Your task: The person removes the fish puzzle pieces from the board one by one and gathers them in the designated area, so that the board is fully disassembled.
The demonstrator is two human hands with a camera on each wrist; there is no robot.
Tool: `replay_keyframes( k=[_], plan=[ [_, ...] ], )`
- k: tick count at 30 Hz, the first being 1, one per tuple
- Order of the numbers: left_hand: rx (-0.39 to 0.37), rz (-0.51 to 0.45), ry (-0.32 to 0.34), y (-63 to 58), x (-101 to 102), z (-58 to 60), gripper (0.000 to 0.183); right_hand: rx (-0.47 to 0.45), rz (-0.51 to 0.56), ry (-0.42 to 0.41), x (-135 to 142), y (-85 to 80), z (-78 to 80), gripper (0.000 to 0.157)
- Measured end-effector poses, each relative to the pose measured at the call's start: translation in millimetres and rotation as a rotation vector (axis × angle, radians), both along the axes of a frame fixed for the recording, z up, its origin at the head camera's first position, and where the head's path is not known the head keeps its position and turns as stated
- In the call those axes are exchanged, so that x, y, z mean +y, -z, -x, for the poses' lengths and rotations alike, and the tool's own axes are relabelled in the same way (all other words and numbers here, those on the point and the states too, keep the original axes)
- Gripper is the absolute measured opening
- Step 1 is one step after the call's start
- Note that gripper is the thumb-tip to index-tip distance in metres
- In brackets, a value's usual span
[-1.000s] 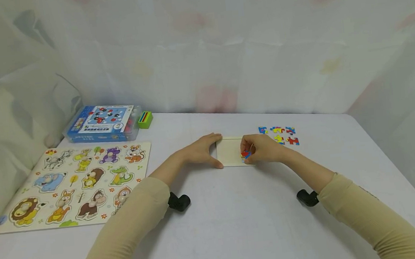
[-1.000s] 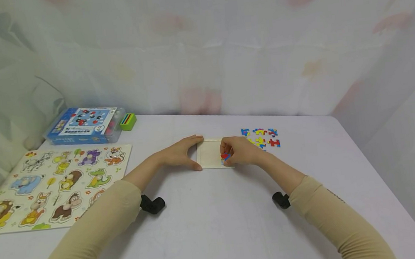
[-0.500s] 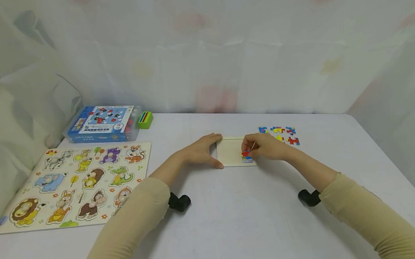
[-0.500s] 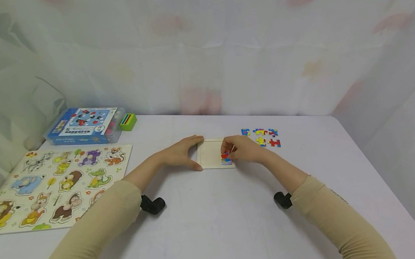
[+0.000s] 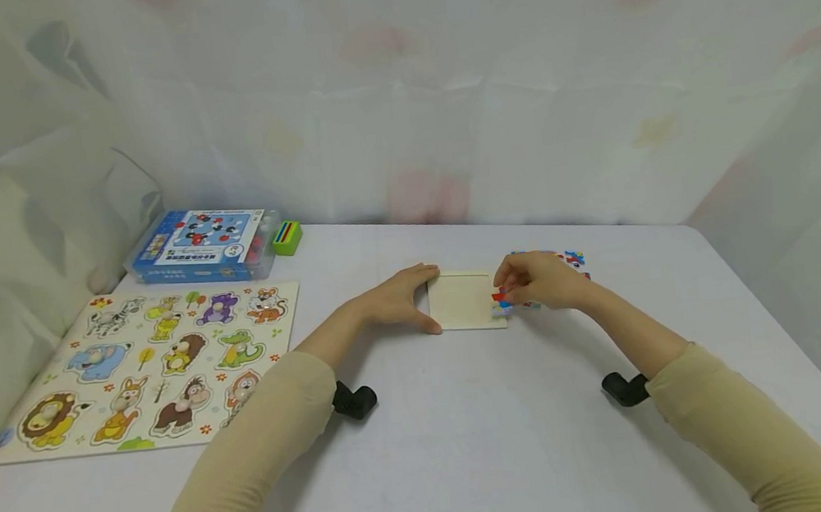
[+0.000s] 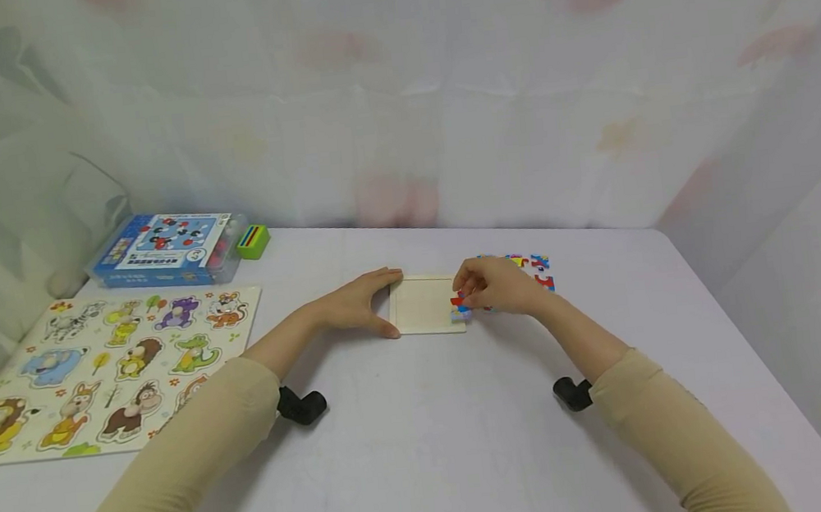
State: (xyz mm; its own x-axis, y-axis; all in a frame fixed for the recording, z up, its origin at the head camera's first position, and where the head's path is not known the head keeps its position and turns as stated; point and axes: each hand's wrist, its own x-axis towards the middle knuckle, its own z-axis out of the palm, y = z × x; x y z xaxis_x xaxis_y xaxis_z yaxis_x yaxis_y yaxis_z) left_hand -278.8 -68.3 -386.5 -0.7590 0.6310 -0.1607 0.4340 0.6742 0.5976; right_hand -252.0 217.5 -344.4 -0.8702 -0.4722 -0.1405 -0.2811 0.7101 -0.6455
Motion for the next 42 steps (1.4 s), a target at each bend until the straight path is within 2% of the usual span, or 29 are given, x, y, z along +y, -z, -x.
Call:
replay_keyframes(
  k=[8,15,28,42],
  plan=[
    [-0.001,-0.003,0.002,0.1,-0.4,-0.3,0.105,0.007,0.001,0.045,30.4,-0.3,0.4,0.017],
    [0.003,0.003,-0.004,-1.2,0.2,-0.7,0.105,0.004,-0.016,0.116,54.1,-5.0,-1.4,0.017],
    [0.009,-0.003,0.007,-2.2,0.6,-1.4,0.105,0.007,-0.038,0.163,97.1,-2.1,-2.3,0.020],
    [0.001,-0.008,-0.002,-2.5,0.5,-2.0,0.105,-0.025,-0.032,0.192,123.5,1.5,-2.9,0.027]
  ],
)
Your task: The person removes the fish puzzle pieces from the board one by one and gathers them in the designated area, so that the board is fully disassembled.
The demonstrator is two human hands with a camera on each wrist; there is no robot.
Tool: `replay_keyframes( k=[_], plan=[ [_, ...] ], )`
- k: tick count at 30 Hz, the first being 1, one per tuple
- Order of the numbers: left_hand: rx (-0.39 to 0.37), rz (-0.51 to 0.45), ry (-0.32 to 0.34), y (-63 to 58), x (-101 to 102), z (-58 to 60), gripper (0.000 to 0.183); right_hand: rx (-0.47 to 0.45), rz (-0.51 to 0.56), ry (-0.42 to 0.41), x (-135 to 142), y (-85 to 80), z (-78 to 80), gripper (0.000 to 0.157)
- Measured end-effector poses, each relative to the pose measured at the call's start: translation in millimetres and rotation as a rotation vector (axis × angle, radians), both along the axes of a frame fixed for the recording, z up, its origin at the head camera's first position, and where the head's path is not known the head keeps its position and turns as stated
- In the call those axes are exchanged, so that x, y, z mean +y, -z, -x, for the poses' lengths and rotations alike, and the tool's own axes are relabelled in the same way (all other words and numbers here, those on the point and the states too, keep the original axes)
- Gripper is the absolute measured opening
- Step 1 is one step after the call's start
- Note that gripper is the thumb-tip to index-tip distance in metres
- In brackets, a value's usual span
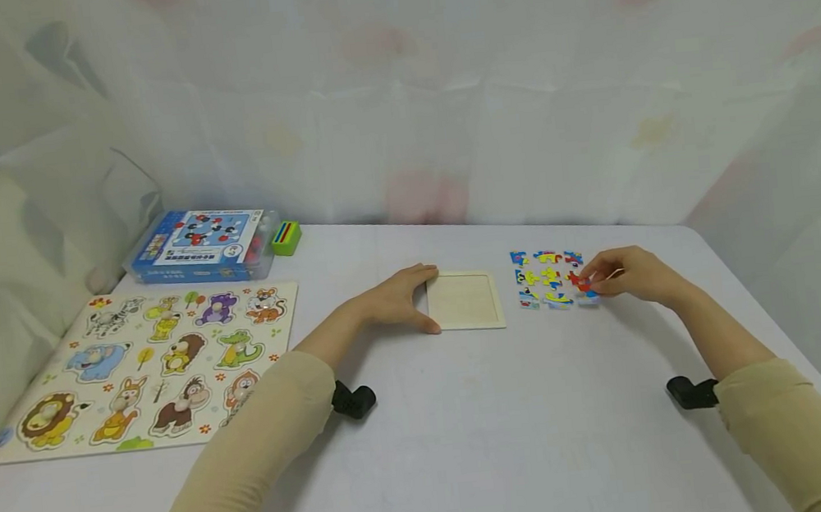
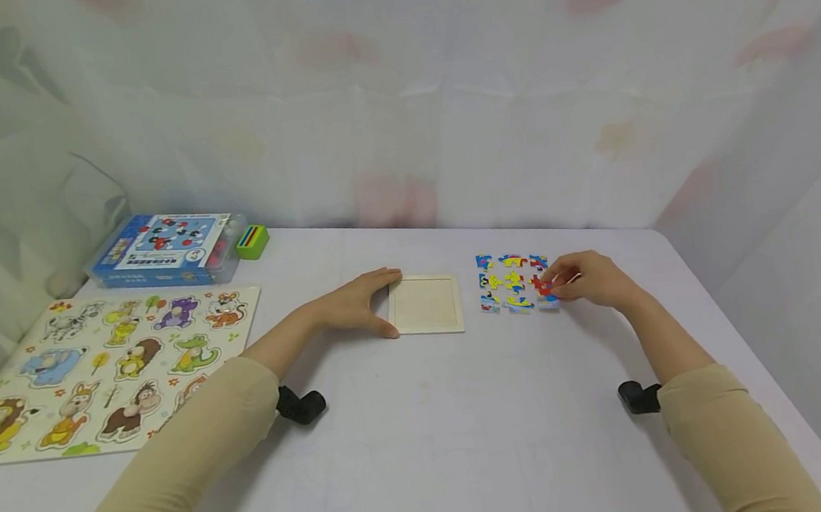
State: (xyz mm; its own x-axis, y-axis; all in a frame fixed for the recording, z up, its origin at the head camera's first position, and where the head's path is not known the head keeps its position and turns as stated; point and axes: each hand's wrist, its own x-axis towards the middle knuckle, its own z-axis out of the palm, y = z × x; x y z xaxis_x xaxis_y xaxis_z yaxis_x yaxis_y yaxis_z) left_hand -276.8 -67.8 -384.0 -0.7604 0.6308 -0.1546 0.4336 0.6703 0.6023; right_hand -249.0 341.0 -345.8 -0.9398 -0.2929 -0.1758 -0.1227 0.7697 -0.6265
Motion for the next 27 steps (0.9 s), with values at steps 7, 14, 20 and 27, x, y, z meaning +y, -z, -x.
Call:
replay_keyframes(
  k=[7,14,20,27],
  plan=[
    [0.006,0.007,0.002,1.7,-0.1,1.4,0.105,-0.037,0.046,-0.005,4.9,3.2,0.7,0.030],
    [0.003,0.016,-0.001,1.8,-0.2,1.0,0.105,-0.054,0.025,-0.009,4.5,4.1,2.3,0.031],
    [-0.004,0.018,-0.013,0.6,-0.2,0.1,0.105,-0.087,0.013,0.000,1.7,4.1,3.4,0.029],
    [-0.008,0.011,-0.013,1.0,-0.1,0.5,0.105,-0.107,-0.012,0.016,1.0,6.0,5.6,0.029]
  ],
)
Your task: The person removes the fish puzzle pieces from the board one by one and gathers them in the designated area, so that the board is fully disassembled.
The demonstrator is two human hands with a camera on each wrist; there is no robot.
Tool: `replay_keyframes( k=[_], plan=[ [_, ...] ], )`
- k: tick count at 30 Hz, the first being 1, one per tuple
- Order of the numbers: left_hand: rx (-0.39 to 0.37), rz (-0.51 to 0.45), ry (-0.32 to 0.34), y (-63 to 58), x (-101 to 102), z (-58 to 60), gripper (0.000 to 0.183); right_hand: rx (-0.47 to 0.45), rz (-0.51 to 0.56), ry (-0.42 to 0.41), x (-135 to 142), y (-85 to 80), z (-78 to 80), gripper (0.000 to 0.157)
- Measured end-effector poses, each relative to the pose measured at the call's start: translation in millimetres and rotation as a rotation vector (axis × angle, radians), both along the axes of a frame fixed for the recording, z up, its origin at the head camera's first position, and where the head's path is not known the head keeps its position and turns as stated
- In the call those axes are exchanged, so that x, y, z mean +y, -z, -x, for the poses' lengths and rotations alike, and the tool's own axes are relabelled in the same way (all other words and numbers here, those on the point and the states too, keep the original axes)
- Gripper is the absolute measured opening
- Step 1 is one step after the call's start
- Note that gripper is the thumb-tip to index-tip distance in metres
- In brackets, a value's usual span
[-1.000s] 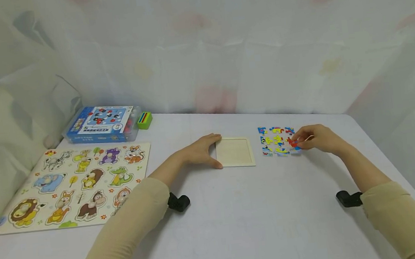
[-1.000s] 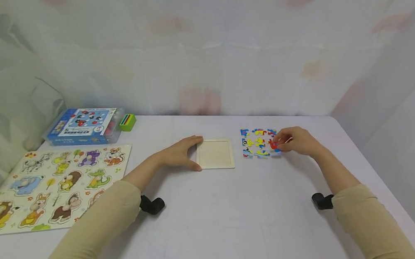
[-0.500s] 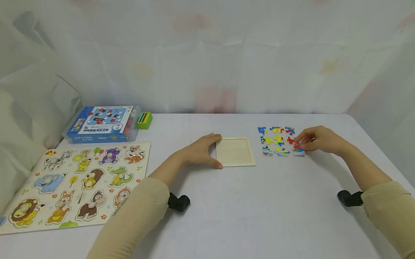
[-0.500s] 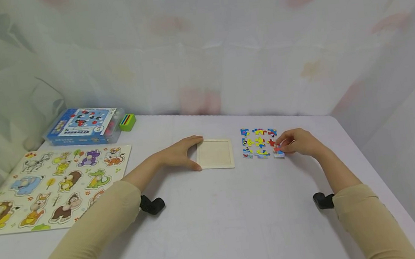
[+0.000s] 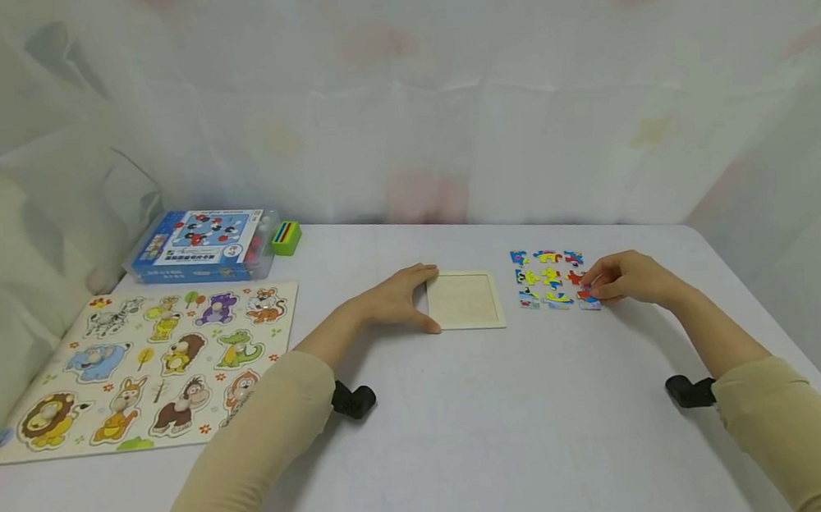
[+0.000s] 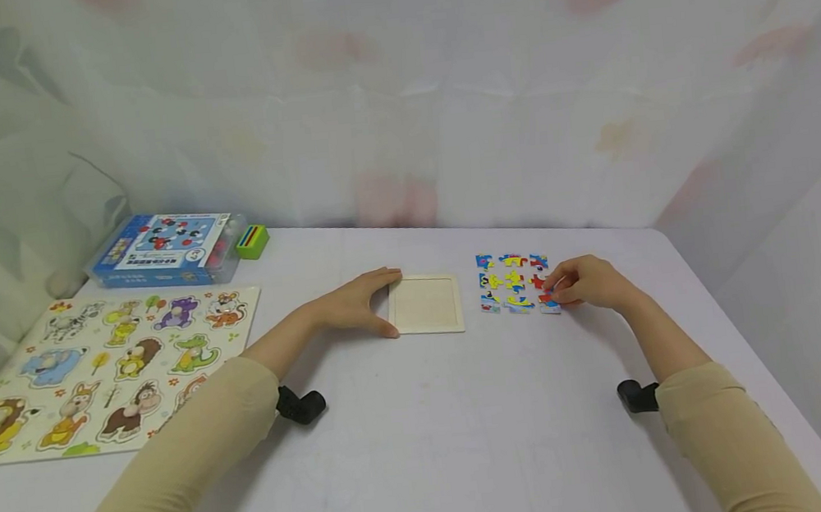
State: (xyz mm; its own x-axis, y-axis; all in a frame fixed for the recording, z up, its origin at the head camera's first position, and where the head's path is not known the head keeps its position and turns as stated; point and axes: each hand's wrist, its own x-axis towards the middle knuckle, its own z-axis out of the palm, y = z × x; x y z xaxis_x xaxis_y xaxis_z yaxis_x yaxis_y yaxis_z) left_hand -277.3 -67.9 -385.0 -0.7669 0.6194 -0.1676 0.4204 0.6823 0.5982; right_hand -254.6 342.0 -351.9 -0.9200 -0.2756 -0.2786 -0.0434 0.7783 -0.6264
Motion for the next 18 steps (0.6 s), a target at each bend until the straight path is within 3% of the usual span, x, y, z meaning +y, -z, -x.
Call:
replay_keyframes(
  k=[12,18],
  plan=[
    [0.001,-0.010,0.010,-4.1,-1.5,-3.5,0.105,0.070,-0.082,0.035,-6.4,-2.6,-1.5,0.031],
    [0.040,-0.033,0.005,-3.2,-5.9,0.8,0.103,0.262,-0.181,0.078,-21.3,-5.4,-3.8,0.042]
  ],
)
